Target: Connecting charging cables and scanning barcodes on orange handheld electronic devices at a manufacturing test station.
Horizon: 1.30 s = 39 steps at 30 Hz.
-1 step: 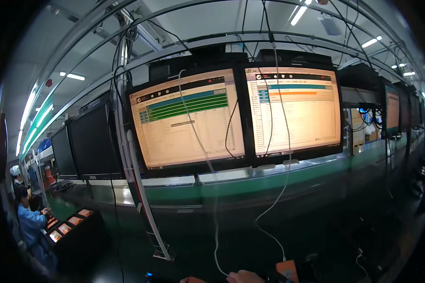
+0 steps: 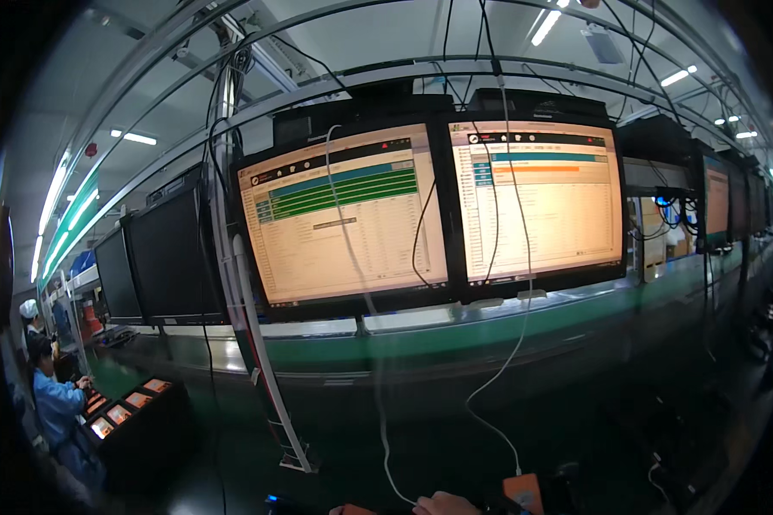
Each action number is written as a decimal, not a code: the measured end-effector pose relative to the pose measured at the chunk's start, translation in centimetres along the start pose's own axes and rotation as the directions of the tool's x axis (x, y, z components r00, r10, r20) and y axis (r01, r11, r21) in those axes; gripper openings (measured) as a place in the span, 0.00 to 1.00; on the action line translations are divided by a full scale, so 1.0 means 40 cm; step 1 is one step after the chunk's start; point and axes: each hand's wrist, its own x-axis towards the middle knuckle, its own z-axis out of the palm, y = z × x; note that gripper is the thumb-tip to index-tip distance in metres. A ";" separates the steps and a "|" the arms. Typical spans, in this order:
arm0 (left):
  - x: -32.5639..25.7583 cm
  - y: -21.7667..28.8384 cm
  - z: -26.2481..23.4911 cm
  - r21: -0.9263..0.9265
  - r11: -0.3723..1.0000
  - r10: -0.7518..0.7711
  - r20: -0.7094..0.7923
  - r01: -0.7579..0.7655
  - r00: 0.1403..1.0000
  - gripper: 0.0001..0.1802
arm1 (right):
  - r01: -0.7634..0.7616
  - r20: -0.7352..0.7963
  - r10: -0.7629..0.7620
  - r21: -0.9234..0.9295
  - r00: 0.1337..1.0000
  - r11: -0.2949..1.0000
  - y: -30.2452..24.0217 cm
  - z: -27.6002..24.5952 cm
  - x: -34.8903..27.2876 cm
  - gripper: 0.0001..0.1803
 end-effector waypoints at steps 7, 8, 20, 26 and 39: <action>-0.040 -0.010 -0.005 0.134 0.977 0.191 -0.205 -0.166 0.960 0.28 | -0.003 -0.023 -0.001 -0.168 1.000 0.986 -0.025 0.042 -0.018 0.14; -0.043 0.043 -0.056 0.303 0.927 0.281 -0.168 -0.222 0.945 0.28 | -0.033 -0.048 0.025 -0.163 0.999 0.986 -0.028 0.041 -0.017 0.14; -0.033 -0.136 -0.344 -0.217 0.783 -0.544 0.215 0.583 0.811 0.24 | -0.073 -0.140 0.073 0.003 0.987 0.997 -0.001 0.063 -0.002 0.16; -0.083 0.013 -0.334 -0.476 0.705 -0.533 0.133 0.525 0.836 0.22 | -0.039 -0.153 0.040 0.007 0.988 0.999 0.002 0.059 -0.016 0.15; -0.148 0.134 -0.225 -0.832 0.236 -0.207 0.463 0.503 0.862 0.19 | -0.039 -0.169 0.042 0.018 0.985 0.999 -0.018 0.058 -0.009 0.16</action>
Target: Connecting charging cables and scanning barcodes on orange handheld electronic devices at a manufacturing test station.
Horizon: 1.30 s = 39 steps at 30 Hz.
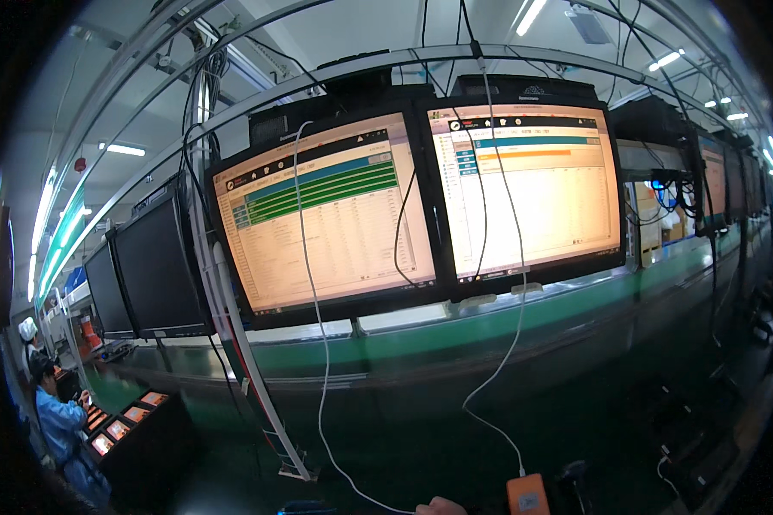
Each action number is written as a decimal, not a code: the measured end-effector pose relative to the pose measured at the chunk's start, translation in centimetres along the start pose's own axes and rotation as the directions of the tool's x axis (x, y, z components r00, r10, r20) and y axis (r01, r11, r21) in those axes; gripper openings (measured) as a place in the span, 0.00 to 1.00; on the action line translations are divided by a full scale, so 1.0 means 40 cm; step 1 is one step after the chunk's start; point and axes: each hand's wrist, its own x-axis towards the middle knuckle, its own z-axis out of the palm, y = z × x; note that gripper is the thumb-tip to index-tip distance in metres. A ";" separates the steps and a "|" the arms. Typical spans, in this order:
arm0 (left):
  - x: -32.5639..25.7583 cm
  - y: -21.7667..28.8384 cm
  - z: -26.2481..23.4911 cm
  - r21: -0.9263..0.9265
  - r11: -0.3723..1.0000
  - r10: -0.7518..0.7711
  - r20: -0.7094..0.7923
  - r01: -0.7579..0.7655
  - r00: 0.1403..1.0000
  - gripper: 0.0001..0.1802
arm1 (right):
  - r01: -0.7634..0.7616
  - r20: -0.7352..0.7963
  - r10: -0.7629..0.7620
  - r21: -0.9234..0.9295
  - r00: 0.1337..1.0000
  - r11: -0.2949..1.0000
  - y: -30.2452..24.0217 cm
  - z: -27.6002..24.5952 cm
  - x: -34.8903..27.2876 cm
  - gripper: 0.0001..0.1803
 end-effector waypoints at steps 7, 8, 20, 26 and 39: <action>0.018 -0.024 0.034 0.021 1.000 0.000 -0.014 0.000 1.000 0.19 | -0.013 0.030 0.012 0.036 0.999 0.999 0.013 -0.008 0.012 0.15; 0.021 -0.032 0.036 0.027 1.000 0.007 -0.024 -0.007 1.000 0.19 | -0.009 0.024 0.008 0.034 1.000 0.999 0.016 -0.003 0.009 0.15; 0.038 -0.052 0.053 0.046 0.999 -0.018 -0.029 0.019 0.999 0.18 | 0.017 -0.006 -0.017 0.006 1.000 1.000 0.029 0.009 -0.012 0.16; 0.047 -0.066 0.065 0.060 0.998 -0.034 -0.023 0.036 0.999 0.17 | 0.092 -0.031 -0.092 0.015 0.995 0.996 0.043 0.020 -0.016 0.18; 0.080 -0.089 0.089 0.074 0.993 -0.086 -0.037 0.088 0.996 0.16 | 0.042 0.030 -0.044 0.076 0.999 0.996 0.019 0.003 0.003 0.18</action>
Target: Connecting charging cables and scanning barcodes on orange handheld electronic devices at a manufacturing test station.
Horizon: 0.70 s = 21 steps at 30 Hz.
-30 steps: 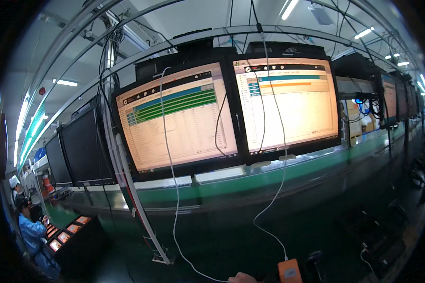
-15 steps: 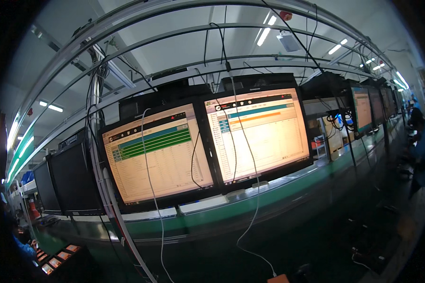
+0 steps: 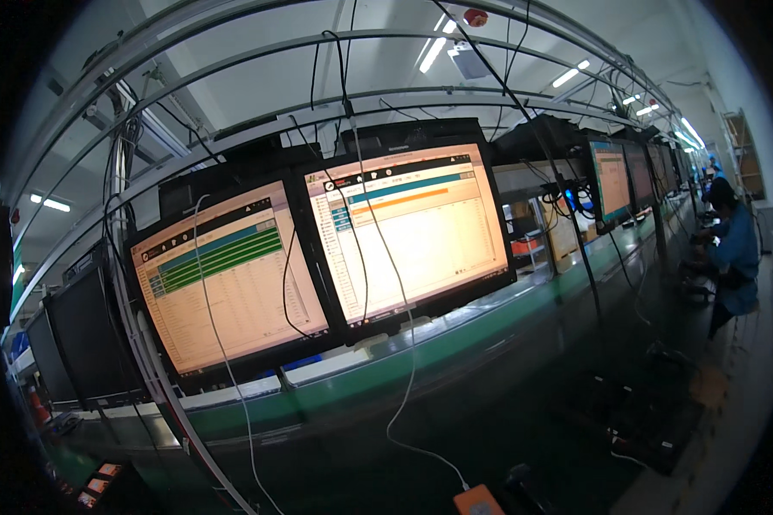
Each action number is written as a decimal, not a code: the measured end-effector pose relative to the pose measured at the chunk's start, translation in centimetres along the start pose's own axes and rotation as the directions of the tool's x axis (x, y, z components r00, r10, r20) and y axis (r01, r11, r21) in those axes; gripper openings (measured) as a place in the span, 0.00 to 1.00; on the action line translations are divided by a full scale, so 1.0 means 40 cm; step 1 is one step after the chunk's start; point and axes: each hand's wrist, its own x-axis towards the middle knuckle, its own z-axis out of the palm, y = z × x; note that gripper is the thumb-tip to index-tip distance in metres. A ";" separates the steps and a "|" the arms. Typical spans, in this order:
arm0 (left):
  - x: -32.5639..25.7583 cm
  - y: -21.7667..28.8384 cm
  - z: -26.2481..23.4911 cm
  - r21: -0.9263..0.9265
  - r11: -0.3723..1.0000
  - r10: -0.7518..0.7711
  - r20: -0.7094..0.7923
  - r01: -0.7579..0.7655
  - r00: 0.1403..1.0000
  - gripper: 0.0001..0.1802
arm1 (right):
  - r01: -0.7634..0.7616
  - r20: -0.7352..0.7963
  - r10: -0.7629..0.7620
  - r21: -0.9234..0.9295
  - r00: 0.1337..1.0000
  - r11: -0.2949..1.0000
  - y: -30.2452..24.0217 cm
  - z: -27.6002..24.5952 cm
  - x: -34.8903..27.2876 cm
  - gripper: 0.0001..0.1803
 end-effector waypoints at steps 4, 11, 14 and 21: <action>-0.015 -0.009 0.002 0.002 1.000 -0.015 -0.015 0.015 1.000 0.15 | 0.015 -0.027 -0.015 -0.002 1.000 1.000 0.011 0.006 -0.004 0.18; -0.071 -0.049 0.005 -0.021 0.999 -0.026 -0.085 0.024 0.996 0.15 | -0.005 -0.003 0.005 -0.004 1.000 1.000 -0.010 -0.002 -0.021 0.16; -0.096 -0.072 0.006 -0.049 0.998 -0.042 -0.157 0.035 0.987 0.14 | -0.039 0.267 0.064 -0.097 0.962 0.995 0.023 -0.013 -0.014 0.14; -0.113 -0.008 0.057 0.248 0.967 0.070 -0.053 -0.055 0.996 0.16 | -0.023 0.015 0.025 -0.121 1.000 0.992 -0.007 -0.047 0.001 0.12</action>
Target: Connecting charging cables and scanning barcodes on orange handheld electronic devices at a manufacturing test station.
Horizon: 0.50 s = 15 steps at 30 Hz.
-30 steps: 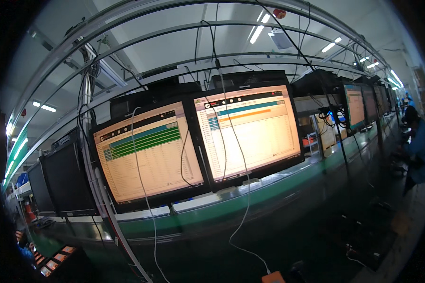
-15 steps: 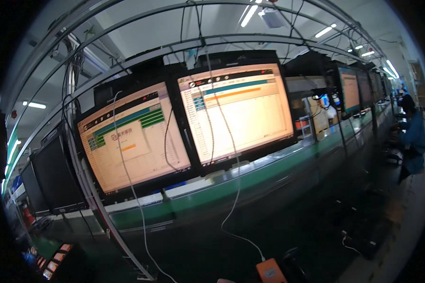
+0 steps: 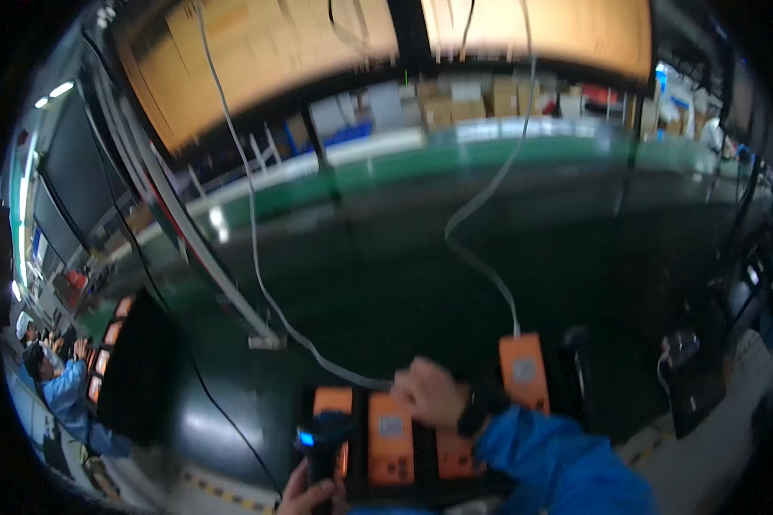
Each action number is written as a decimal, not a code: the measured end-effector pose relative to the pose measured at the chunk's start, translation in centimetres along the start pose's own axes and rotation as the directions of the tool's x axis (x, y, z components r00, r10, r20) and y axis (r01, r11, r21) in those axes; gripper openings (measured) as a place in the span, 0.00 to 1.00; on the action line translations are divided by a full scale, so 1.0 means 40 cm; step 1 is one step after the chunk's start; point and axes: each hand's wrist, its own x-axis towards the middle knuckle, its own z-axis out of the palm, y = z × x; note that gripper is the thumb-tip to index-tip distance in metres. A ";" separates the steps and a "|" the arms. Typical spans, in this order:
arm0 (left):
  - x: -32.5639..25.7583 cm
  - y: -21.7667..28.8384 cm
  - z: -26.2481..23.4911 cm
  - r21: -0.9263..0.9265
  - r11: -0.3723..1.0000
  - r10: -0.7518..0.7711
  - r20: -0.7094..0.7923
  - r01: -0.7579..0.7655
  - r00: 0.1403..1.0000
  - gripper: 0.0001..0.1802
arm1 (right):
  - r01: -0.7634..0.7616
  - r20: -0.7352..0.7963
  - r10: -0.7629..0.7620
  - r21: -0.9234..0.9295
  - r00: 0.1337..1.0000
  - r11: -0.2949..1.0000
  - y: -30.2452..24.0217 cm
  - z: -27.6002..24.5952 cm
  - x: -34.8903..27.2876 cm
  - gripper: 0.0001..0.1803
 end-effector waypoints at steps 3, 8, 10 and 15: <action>0.003 -0.011 -0.014 -0.059 0.995 -0.083 0.043 0.085 0.996 0.09 | -0.058 0.055 0.052 0.105 0.997 0.993 -0.015 -0.008 0.036 0.13; 0.038 -0.041 0.006 -0.036 0.984 -0.171 0.115 0.176 0.979 0.08 | -0.054 0.018 0.053 0.132 0.998 0.990 -0.008 0.019 0.029 0.17; 0.042 -0.057 0.017 -0.064 0.976 -0.206 0.071 0.210 0.976 0.08 | -0.026 0.032 0.023 0.109 0.999 0.994 -0.009 0.015 0.015 0.16; 0.032 -0.073 -0.011 -0.092 0.983 -0.144 0.135 0.158 0.980 0.22 | 0.003 0.000 -0.003 0.093 1.000 0.996 -0.013 0.024 0.009 0.16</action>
